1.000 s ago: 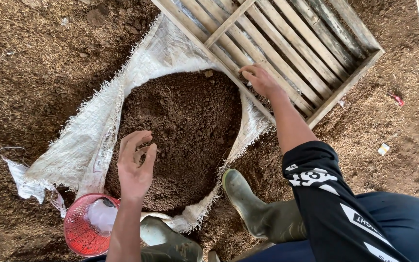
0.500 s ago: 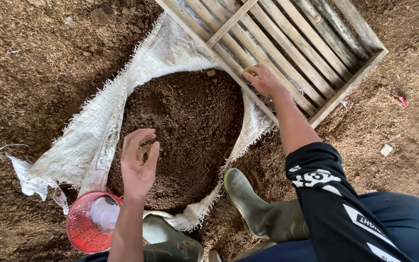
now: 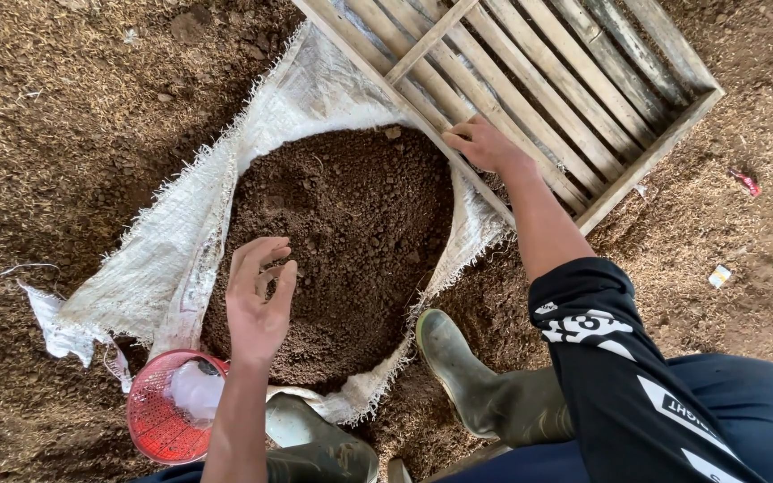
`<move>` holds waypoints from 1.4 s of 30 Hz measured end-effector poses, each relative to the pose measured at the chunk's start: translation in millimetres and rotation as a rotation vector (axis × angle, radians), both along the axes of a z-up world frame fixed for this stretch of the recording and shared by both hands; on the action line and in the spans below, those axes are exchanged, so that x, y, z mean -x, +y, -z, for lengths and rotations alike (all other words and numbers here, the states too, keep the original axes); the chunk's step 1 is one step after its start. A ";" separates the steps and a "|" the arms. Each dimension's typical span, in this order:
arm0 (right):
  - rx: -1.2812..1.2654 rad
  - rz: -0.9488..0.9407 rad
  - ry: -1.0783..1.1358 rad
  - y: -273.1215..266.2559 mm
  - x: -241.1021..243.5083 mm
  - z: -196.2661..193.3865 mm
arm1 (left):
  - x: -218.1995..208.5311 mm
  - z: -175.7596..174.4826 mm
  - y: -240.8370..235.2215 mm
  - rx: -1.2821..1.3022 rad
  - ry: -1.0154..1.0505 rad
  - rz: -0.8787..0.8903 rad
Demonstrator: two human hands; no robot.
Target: The person sits on the ground and uses their hands to pick up and break apart clumps of dark soil from a white sack. They repeatedly crumble the soil into smaller particles and place the processed material into a wooden slatted tray positioned to their right.
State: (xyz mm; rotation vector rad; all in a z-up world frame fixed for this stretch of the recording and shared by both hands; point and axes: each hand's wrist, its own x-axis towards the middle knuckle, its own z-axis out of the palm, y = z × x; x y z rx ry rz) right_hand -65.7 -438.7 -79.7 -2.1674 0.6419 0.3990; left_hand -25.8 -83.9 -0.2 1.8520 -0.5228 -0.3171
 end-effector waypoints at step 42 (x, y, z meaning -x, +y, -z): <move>0.116 -0.419 -0.470 277.4 -29.6 147.4 | -73.4 181.4 212.6 -0.722 0.079 -0.468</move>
